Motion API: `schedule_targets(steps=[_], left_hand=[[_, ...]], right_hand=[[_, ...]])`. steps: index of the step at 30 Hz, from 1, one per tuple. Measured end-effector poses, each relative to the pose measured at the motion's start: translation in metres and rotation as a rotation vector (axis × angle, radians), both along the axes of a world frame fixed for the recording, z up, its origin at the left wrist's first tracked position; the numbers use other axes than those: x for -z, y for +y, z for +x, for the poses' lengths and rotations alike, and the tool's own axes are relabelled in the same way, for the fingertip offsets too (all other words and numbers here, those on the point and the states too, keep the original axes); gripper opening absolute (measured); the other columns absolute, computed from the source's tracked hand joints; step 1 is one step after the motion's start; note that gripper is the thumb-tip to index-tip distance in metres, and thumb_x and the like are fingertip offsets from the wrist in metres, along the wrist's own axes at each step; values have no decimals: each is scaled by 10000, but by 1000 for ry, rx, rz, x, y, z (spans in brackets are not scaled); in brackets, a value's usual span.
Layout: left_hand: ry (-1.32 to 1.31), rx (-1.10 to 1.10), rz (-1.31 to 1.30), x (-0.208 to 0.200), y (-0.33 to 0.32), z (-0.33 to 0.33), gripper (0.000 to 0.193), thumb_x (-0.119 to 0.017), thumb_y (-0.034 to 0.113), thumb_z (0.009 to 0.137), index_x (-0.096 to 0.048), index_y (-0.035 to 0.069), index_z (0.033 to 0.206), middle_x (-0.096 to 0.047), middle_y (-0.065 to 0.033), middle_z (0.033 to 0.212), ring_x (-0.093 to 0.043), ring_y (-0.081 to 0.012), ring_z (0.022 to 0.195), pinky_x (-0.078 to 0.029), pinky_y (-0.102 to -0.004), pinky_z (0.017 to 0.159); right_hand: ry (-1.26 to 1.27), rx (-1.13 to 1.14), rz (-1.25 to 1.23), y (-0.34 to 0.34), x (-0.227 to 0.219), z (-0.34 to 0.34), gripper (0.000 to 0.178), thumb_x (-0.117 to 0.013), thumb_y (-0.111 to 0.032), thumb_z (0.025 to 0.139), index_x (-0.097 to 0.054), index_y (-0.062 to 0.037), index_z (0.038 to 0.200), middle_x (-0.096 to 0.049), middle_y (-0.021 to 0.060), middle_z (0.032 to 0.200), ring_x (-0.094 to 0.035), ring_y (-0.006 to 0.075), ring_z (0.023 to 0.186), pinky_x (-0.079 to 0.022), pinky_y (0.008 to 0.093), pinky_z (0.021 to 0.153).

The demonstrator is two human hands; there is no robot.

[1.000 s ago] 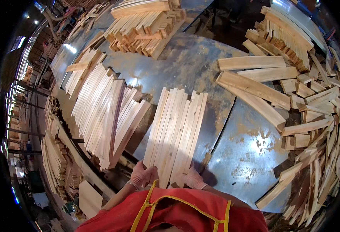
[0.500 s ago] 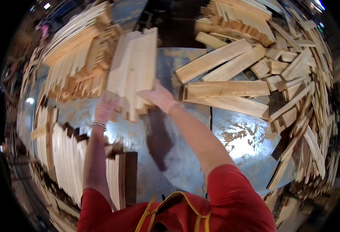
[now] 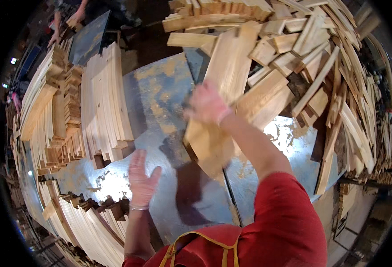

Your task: The person sorts and stacks thin wooden planks on a metal table in a workshop. They pick up planks from a large pile, align them, and place them into a neat stack, occasionally moving other planks aside to access the work area.

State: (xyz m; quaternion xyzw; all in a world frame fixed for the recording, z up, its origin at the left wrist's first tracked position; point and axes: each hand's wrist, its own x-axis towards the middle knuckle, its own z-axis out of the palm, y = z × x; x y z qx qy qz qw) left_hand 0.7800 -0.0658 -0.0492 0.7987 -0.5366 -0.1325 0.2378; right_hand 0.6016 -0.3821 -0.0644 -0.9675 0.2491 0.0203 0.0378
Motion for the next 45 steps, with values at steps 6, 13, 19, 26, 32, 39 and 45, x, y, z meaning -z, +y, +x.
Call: schedule_targets(steps=[6, 13, 19, 26, 32, 39, 45], left_hand=[[280, 113, 264, 25, 2, -151, 837, -766, 401, 895, -452, 5, 1562, -488, -316, 1550, -475, -471, 1433, -389, -496, 1207], [473, 7, 404, 25, 110, -279, 899, -757, 396, 888, -390, -75, 1560, -512, -345, 1512, -499, -493, 1396, -410, -487, 1182], [575, -184, 278, 48, 142, -335, 858, -792, 322, 872, -413, 0, 1571, -596, -281, 1382, -614, -427, 1244, -514, -470, 1056], [1389, -336, 374, 54, 163, -239, 430, -758, 232, 862, -656, 14, 1217, -714, -189, 935, -705, -368, 894, -549, -472, 827], [375, -206, 187, 46, 261, -222, 333, -675, 331, 850, -732, 30, 982, -728, -246, 940, -697, -448, 924, -552, -483, 832], [359, -435, 304, 12, 336, -205, 671, -749, 405, 853, -588, -4, 1360, -683, -302, 1204, -664, -449, 1139, -527, -481, 987], [722, -585, 62, 28, 343, -227, 1160, -862, 455, 791, -225, -62, 1611, -619, -324, 1386, -614, -472, 1287, -511, -469, 1064]], right_hand=[[-521, -255, 336, 221, 22, -177, 475, -707, -522, 832, -752, -85, 1014, -689, 133, 1020, -633, 329, 1083, -420, 517, 1091], [-274, 1003, 455, 259, -17, -350, 613, -717, -452, 868, -608, -63, 1329, -654, 204, 1253, -577, 402, 1252, -477, 512, 1055], [-515, 996, 465, 313, 29, -328, 836, -797, -341, 837, -439, 31, 1494, -602, 262, 1402, -577, 417, 1297, -475, 516, 1076], [-870, 954, 1299, 345, -10, -274, 587, -826, -131, 823, -581, 20, 1335, -745, 158, 1115, -714, 264, 1001, -550, 369, 918], [-626, 778, 932, 436, -20, -208, 624, -769, -286, 827, -605, 3, 1356, -732, 230, 1179, -690, 376, 1112, -512, 422, 977], [-515, 705, 1469, 491, 28, -153, 696, -765, -298, 856, -581, -22, 1468, -721, 169, 1210, -672, 273, 1112, -516, 351, 995], [-333, 658, 602, 488, 35, -141, 609, -753, -227, 933, -570, -75, 1493, -709, 89, 1243, -658, 206, 1098, -547, 348, 932]])
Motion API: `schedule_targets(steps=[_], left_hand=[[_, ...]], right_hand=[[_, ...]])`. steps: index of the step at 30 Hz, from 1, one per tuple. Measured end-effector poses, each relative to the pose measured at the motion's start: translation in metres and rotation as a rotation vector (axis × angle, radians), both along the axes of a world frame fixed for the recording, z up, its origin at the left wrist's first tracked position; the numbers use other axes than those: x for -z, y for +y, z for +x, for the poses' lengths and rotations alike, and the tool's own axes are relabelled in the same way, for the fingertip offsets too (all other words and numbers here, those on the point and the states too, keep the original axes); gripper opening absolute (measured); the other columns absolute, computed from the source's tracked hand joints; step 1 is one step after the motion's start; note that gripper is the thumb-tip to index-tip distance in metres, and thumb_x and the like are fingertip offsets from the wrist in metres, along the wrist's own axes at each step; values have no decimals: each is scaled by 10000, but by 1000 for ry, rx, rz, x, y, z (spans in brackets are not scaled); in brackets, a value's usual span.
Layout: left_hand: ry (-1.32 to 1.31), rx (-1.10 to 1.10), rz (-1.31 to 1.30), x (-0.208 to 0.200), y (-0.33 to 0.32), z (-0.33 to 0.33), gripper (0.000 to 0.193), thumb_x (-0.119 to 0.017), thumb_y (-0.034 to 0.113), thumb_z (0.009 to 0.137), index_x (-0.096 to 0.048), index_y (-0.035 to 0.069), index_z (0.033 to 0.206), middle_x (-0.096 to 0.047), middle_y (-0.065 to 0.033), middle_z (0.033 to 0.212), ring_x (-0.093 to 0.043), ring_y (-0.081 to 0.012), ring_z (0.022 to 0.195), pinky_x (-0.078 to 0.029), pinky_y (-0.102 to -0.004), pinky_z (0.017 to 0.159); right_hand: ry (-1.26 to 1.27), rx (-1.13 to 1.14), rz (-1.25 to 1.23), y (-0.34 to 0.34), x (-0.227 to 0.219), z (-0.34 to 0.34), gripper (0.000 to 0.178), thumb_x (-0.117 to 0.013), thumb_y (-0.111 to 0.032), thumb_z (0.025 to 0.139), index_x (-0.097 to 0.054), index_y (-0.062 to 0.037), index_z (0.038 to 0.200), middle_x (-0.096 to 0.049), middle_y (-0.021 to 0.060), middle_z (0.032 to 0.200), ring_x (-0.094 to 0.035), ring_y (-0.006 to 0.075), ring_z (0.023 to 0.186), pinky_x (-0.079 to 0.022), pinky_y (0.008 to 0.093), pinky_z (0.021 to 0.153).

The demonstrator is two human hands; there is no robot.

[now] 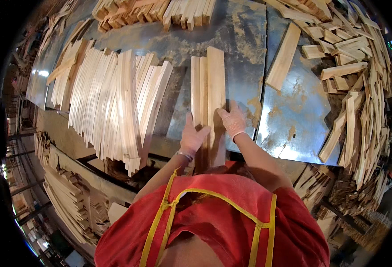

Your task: The person sorts and stacks thin wooden planks on a metal table in a workshop. They pick up planks from a large pile, align them, and place them into a neat stack, occasionally moving other planks aside to access the work area.

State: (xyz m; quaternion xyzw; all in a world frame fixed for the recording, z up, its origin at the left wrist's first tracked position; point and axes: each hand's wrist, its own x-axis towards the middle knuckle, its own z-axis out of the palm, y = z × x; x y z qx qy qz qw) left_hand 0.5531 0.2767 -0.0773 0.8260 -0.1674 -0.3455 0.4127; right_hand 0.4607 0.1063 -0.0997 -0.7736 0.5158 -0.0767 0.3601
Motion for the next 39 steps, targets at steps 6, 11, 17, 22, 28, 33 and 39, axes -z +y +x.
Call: schedule_targets(steps=[6, 11, 17, 22, 28, 33, 39], left_hand=[[149, 93, -167, 9, -10, 39, 900, -831, 283, 845, -378, -31, 1556, -681, -212, 1320, -681, -322, 1197, -549, -404, 995], [920, 83, -417, -11, 40, 91, 795, -815, 237, 907, -430, -32, 1549, -688, -135, 1309, -671, -202, 1170, -543, -329, 996], [97, 259, 243, -23, 71, 88, 1116, -878, 400, 842, -246, -36, 1653, -648, -214, 1415, -642, -260, 1270, -503, -345, 1081], [458, 32, -264, -4, 108, 101, 859, -835, 265, 841, -454, -11, 1560, -723, -152, 1215, -676, -216, 1098, -516, -323, 1025], [182, -67, 120, 30, 121, 110, 444, -765, 206, 886, -668, -18, 1257, -752, -129, 1094, -693, -214, 998, -540, -328, 950], [-88, 129, 348, -26, 93, 89, 683, -705, 292, 942, -473, 108, 1557, -718, -241, 1258, -679, -423, 1190, -547, -478, 1026], [-249, 5, 321, -44, 102, 96, 573, -656, 255, 972, -538, 71, 1502, -688, -244, 1289, -669, -421, 1185, -533, -500, 1021]], right_hand=[[-734, 214, 1227, 29, 10, 21, 623, -757, -237, 939, -554, -110, 1514, -692, 64, 1262, -646, 198, 1121, -549, 377, 953], [-687, 233, 1350, 30, -32, 58, 538, -740, -136, 941, -562, -135, 1449, -700, 83, 1249, -670, 260, 1160, -560, 425, 988], [-764, 134, 1213, 71, -10, 97, 868, -833, -121, 875, -366, -23, 1600, -621, 173, 1441, -624, 304, 1281, -468, 407, 1148], [-444, -190, 936, 76, -6, 116, 1079, -858, -178, 859, -180, 72, 1661, -555, 249, 1517, -589, 275, 1339, -456, 343, 1126], [-405, -103, 1125, 51, 34, 93, 481, -746, -150, 913, -589, 54, 1319, -707, 155, 1154, -678, 287, 1028, -551, 398, 935], [-514, -79, 1174, 45, 40, 86, 444, -717, -130, 928, -584, 45, 1314, -685, 163, 1200, -628, 281, 1141, -481, 397, 1049], [-179, -277, 878, 56, 27, 99, 492, -732, -250, 953, -579, 66, 1299, -705, 166, 1146, -663, 301, 1005, -530, 362, 949]])
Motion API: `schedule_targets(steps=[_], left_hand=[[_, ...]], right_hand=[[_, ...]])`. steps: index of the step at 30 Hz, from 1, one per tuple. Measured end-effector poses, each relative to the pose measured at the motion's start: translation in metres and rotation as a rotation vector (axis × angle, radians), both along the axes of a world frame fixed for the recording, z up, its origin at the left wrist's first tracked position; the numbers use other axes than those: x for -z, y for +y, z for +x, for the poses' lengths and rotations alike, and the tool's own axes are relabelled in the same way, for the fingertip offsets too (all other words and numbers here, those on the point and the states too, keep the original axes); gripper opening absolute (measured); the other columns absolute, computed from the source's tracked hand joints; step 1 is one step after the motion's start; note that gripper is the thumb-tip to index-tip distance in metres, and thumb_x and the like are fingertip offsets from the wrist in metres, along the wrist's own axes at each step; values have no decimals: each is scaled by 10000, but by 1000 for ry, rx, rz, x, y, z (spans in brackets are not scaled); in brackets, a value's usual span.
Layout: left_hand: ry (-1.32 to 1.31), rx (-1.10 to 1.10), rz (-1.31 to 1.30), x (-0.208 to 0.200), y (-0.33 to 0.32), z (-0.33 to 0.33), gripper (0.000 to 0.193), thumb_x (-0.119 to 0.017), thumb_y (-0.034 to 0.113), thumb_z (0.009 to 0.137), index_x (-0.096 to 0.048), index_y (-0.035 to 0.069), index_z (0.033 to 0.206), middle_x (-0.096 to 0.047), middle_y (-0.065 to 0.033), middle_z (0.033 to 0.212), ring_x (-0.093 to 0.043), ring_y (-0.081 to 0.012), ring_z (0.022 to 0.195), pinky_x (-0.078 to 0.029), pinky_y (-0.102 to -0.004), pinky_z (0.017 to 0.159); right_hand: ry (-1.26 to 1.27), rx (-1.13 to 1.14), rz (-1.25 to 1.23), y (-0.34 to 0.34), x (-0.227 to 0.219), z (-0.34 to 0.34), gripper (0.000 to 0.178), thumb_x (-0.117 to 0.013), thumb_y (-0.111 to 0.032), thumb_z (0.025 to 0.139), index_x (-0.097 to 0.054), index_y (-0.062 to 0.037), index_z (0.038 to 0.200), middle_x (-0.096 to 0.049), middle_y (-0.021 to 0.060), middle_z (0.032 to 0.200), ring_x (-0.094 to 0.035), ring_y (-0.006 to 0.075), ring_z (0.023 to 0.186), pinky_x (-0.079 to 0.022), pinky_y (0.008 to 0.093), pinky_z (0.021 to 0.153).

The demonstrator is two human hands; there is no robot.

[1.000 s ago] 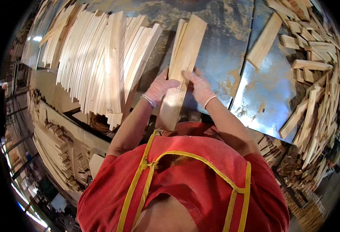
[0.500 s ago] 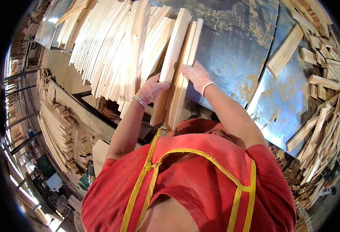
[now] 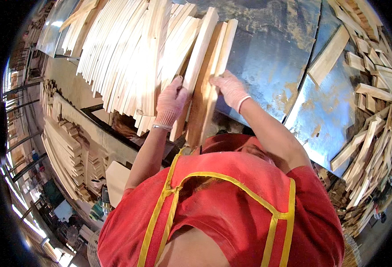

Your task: The person sorts and stacks thin wooden planks on a metal table in a workshop. They pick up planks from a large pile, align them, and place them into a neat stack, occasionally moving other planks aside to access the work area.

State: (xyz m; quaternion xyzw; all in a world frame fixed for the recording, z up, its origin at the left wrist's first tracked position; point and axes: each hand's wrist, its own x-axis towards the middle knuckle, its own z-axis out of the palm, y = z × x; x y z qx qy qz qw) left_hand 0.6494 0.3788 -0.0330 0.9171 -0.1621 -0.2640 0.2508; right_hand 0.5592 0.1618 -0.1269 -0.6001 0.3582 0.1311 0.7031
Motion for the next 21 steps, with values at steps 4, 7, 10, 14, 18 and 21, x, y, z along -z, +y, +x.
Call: schedule_targets(steps=[4, 7, 10, 14, 18, 21], left_hand=[[-419, 3, -214, -5, 24, -7, 553, -638, 265, 982, -568, -61, 1424, -650, -300, 1325, -617, -474, 1221, -490, -512, 1066], [-560, 154, -36, 0, 14, -18, 690, -703, 374, 948, -537, -62, 1457, -571, -274, 1463, -517, -458, 1362, -397, -548, 1154], [-599, 393, 268, 9, 3, -31, 654, -745, 354, 903, -570, 4, 1427, -550, -214, 1493, -488, -397, 1396, -352, -545, 1185], [-651, 343, 366, 25, -6, -34, 567, -669, 195, 905, -556, 12, 1430, -543, -204, 1483, -467, -372, 1424, -348, -514, 1206], [-571, 446, 361, -12, -77, -54, 774, -746, 314, 857, -486, 18, 1524, -471, -199, 1583, -416, -379, 1483, -318, -520, 1226], [-591, 630, 236, -3, -142, -84, 866, -792, 288, 832, -441, 6, 1571, -441, -228, 1610, -422, -422, 1468, -348, -539, 1214]], right_hand=[[-43, -302, -434, 46, -91, 41, 713, -762, -426, 927, -549, 99, 1359, -727, 263, 1130, -694, 338, 1098, -539, 374, 995], [-301, -401, -125, 17, -65, 36, 720, -734, -436, 931, -546, 29, 1448, -695, 248, 1336, -665, 375, 1244, -505, 396, 1087], [-308, -103, -220, -39, -33, -14, 701, -709, -409, 944, -537, -12, 1495, -662, 225, 1403, -623, 374, 1306, -458, 423, 1147], [217, 36, -1139, -187, -70, -62, 831, -735, -438, 911, -427, -85, 1598, -480, 194, 1583, -445, 378, 1469, -366, 496, 1204], [532, 315, -1361, -293, -80, -126, 858, -777, -433, 827, -441, -82, 1535, -499, 189, 1505, -472, 439, 1371, -422, 521, 1123], [431, 335, -1319, -307, -44, -154, 769, -774, -353, 782, -487, -85, 1444, -504, 181, 1443, -512, 446, 1261, -486, 516, 1032]])
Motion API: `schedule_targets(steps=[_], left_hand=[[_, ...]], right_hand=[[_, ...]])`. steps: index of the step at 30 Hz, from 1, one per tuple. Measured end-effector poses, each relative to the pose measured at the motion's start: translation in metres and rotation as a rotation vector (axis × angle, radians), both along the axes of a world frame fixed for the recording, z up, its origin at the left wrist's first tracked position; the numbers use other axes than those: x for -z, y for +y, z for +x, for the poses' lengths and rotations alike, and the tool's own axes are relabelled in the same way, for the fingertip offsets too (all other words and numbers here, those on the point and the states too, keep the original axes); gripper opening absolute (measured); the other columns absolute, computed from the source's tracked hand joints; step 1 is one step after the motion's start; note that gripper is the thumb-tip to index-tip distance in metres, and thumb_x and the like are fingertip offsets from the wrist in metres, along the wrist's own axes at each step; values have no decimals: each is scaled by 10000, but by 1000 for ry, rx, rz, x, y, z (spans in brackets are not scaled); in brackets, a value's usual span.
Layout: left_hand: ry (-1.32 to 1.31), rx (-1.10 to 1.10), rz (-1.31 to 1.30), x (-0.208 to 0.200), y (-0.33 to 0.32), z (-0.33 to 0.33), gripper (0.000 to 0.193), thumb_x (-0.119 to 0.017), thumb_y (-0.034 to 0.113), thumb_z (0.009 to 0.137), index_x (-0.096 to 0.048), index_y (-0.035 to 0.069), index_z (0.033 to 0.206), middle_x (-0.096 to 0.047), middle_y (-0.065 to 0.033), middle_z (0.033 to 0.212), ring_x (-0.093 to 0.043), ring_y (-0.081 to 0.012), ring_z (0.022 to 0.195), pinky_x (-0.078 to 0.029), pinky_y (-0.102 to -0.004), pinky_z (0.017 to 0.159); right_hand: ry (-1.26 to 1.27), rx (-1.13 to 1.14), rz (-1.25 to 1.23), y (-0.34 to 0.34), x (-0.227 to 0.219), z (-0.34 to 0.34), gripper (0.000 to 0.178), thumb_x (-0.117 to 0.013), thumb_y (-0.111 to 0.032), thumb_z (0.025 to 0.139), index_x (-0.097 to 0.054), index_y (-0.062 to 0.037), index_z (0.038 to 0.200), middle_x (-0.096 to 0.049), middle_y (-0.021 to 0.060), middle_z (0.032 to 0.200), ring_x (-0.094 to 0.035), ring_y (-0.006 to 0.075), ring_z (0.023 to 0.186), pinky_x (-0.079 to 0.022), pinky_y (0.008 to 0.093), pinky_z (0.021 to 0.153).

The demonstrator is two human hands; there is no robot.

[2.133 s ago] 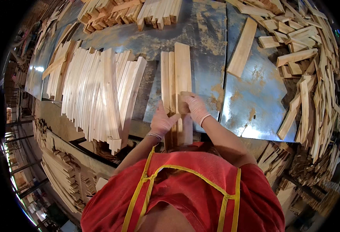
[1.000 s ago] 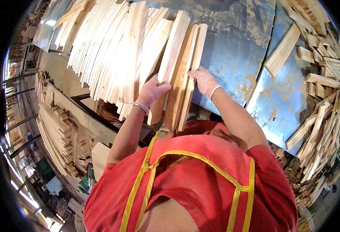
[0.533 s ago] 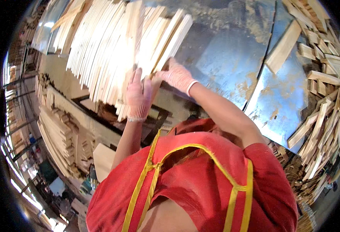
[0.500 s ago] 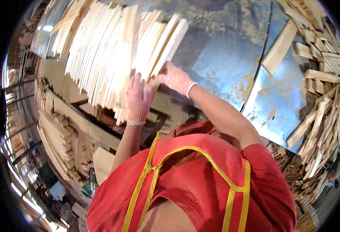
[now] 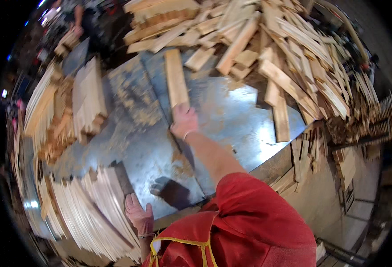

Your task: The person sorts and stacks thin wooden planks on a metal table in a workshop. They pick up planks from a large pile, align them, and place them into a neat stack, occasionally moving other planks aside to access the work area.

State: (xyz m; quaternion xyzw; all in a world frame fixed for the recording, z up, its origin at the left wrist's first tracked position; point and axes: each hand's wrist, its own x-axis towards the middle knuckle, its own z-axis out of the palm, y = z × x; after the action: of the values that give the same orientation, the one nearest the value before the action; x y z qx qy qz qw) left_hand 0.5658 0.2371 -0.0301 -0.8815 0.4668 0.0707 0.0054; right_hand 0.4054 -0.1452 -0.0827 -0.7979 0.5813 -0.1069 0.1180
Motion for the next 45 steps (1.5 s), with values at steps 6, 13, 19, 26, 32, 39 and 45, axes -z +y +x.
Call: schedule_targets(steps=[6, 13, 19, 26, 32, 39, 45], left_hand=[[304, 8, -165, 25, -133, -79, 974, -858, 373, 780, -428, -56, 1541, -430, -336, 1565, -438, -497, 1438, -374, -520, 1210], [225, -136, -69, 37, -203, -140, 1050, -882, 392, 712, -422, -63, 1539, -452, -313, 1516, -556, -484, 1316, -497, -508, 1096], [713, -276, -504, 89, -154, -93, 889, -749, 46, 807, -367, 74, 1610, -504, -213, 1491, -576, -401, 1330, -517, -492, 1109], [2068, -813, -695, 19, -128, -84, 538, -621, 274, 1005, -521, -16, 1447, -701, -237, 1239, -713, -391, 1080, -596, -524, 950], [791, -556, -241, 13, -26, -42, 619, -718, 178, 830, -608, 36, 1422, -703, -207, 1287, -719, -391, 1089, -568, -441, 992], [-451, -374, 86, 49, 168, 12, 798, -659, 499, 928, -438, 172, 1621, -422, -142, 1662, -361, -361, 1532, -271, -540, 1249], [264, -419, -201, -5, 90, -16, 674, -676, 459, 937, -574, 54, 1466, -625, -200, 1441, -596, -348, 1321, -451, -485, 1137]], right_hand=[[-359, -330, 76, 60, -30, -119, 565, -697, -265, 800, -569, -62, 1312, -567, 212, 1322, -539, 464, 1248, -467, 564, 1062], [333, 411, -42, -171, -73, -457, 929, -758, -284, 782, -374, -96, 1607, -436, 239, 1604, -498, 464, 1396, -432, 553, 1151], [244, 126, 313, -167, -105, -446, 1114, -868, -451, 706, -357, -109, 1636, -597, 255, 1410, -561, 423, 1348, -466, 474, 1138], [-1024, -85, 634, -69, -65, -252, 811, -828, -327, 896, -463, 26, 1529, -674, 166, 1340, -669, 272, 1184, -527, 375, 1034], [-1560, 200, 1178, 9, -42, -89, 488, -816, -201, 950, -602, -51, 1362, -715, 81, 1184, -707, 229, 1041, -608, 410, 883], [-1498, 154, 1184, 86, -69, -18, 494, -806, -175, 952, -600, -64, 1387, -713, 77, 1217, -691, 242, 1115, -581, 419, 968], [-1537, 144, 1115, 121, -50, -10, 478, -789, -97, 952, -601, -69, 1390, -709, 76, 1241, -666, 235, 1167, -550, 390, 1016]])
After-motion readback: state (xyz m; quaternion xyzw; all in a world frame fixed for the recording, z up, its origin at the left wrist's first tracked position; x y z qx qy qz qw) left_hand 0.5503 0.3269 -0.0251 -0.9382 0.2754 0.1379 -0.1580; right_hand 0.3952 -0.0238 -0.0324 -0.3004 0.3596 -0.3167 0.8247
